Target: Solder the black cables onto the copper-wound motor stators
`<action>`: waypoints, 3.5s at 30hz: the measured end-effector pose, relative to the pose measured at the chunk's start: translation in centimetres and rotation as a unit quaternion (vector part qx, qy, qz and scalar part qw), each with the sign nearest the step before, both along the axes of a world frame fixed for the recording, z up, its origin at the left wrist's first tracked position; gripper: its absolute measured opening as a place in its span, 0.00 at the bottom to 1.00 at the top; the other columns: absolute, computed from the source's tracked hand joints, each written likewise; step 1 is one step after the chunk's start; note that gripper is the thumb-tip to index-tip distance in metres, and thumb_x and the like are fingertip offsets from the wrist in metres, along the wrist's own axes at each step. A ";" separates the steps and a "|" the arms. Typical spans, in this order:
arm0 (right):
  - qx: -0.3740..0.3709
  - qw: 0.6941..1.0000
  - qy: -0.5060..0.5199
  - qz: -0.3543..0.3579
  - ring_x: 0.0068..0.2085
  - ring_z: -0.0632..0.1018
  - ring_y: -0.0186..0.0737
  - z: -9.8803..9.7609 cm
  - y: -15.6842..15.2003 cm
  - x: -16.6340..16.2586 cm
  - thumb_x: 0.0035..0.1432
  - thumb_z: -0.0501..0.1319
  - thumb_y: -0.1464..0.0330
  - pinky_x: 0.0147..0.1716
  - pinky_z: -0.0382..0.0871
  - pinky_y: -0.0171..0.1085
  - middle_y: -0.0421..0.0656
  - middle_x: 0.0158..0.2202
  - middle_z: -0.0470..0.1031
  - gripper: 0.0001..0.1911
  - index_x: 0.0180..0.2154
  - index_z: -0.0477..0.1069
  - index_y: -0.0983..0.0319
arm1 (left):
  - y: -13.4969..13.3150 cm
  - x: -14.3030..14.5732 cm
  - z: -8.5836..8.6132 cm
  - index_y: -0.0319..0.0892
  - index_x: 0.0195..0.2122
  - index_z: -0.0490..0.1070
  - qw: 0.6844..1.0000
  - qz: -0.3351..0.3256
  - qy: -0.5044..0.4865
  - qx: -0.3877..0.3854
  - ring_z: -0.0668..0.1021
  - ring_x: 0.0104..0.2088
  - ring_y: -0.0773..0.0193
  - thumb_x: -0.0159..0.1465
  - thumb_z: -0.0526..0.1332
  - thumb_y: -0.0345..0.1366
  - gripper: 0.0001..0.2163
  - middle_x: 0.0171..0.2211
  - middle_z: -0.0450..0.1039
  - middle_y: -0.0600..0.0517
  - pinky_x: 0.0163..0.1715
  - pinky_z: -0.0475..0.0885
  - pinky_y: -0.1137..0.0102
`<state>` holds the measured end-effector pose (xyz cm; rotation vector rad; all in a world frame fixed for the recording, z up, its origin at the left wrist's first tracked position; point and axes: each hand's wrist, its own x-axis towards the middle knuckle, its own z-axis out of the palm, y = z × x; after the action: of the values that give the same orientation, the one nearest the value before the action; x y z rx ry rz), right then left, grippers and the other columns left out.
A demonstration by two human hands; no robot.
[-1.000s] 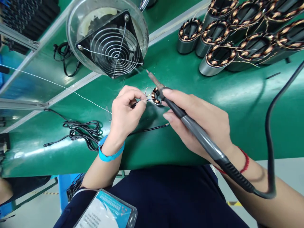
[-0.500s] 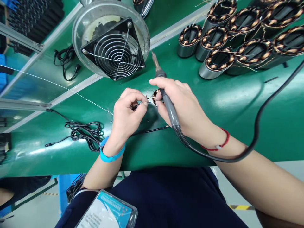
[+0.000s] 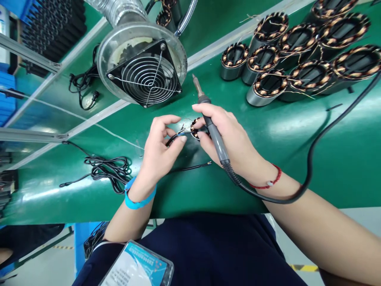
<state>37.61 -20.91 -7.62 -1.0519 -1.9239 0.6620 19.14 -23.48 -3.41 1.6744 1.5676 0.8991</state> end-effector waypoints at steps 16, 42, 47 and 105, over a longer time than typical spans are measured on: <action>-0.022 0.999 0.021 0.036 0.41 0.81 0.41 0.1 -0.3 -1.0 0.63 0.57 0.73 0.48 0.76 0.44 0.39 0.39 0.79 0.21 0.57 0.65 0.56 | 2.4 -1.9 0.6 0.40 0.20 0.71 0.893 0.046 -0.270 -0.359 0.58 0.18 0.75 0.50 0.65 0.32 0.05 0.17 0.60 0.57 0.18 0.46 0.75; 0.120 0.990 -0.075 0.011 0.34 0.76 0.41 0.9 -1.3 -0.7 0.67 0.56 0.73 0.36 0.68 0.40 0.41 0.36 0.79 0.17 0.56 0.64 0.61 | 1.3 -1.1 0.9 0.36 0.26 0.75 0.894 -0.068 -0.255 -0.361 0.63 0.20 0.74 0.55 0.67 0.36 0.08 0.20 0.68 0.55 0.22 0.54 0.76; 0.090 0.995 -0.046 -0.028 0.37 0.79 0.43 1.0 -1.4 -1.5 0.67 0.55 0.73 0.36 0.72 0.41 0.43 0.39 0.80 0.17 0.57 0.65 0.59 | 0.9 -0.4 0.4 0.38 0.23 0.71 0.927 -0.036 -0.221 -0.300 0.67 0.25 0.71 0.58 0.67 0.38 0.11 0.21 0.68 0.57 0.30 0.62 0.74; 0.041 0.982 -0.153 0.100 0.38 0.79 0.48 1.8 -2.0 -0.2 0.69 0.56 0.59 0.34 0.75 0.43 0.49 0.42 0.76 0.20 0.57 0.63 0.61 | 0.2 -4.9 0.3 0.38 0.27 0.76 0.936 -0.090 -0.222 -0.257 0.73 0.34 0.68 0.63 0.64 0.33 0.08 0.30 0.74 0.52 0.41 0.67 0.71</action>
<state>37.37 -22.94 -5.85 -0.9590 -2.3272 0.5486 14.22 -23.29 -3.15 1.1230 1.1824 0.6390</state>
